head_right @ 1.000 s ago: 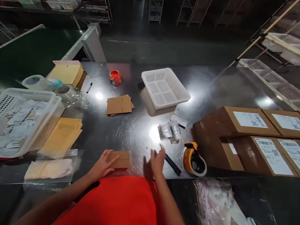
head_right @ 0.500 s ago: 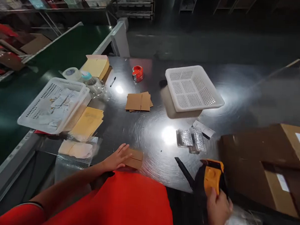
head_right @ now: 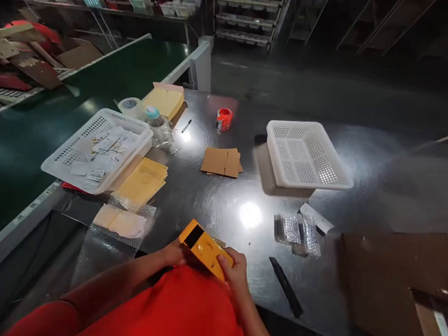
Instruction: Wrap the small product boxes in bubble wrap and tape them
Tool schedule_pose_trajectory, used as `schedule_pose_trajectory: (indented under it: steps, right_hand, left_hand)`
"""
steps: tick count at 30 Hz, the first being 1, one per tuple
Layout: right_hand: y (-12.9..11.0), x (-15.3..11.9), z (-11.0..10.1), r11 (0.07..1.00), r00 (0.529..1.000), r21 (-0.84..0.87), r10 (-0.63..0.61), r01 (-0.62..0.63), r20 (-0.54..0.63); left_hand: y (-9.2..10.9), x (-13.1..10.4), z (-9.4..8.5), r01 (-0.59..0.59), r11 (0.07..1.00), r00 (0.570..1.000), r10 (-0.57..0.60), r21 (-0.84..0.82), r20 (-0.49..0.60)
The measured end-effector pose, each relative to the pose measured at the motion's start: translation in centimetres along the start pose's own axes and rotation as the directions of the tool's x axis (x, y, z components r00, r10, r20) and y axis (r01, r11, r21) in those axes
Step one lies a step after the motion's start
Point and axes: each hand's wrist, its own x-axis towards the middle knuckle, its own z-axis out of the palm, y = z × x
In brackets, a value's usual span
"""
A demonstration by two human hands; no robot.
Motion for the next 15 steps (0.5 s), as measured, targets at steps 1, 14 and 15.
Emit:
schedule_pose_trajectory:
  steps: [1, 14, 15]
  right_hand:
    - [0.0, 0.5, 0.2, 0.999, 0.999, -0.021, -0.027, 0.027, 0.035]
    - [1.1, 0.5, -1.7, 0.971, 0.984, -0.221, -0.052, 0.089, 0.168]
    - [1.1, 0.5, -1.7, 0.971, 0.984, -0.221, -0.054, 0.091, 0.170]
  left_hand:
    - [-0.1, 0.1, 0.1, -0.005, 1.000, 1.000, 0.006, -0.030, 0.018]
    - [1.7, -1.4, 0.3, 0.142, 0.990, 0.959, -0.133, 0.020, -0.249]
    - [2.3, -1.4, -0.1, 0.221, 0.974, 0.930, -0.228, -0.056, -0.290]
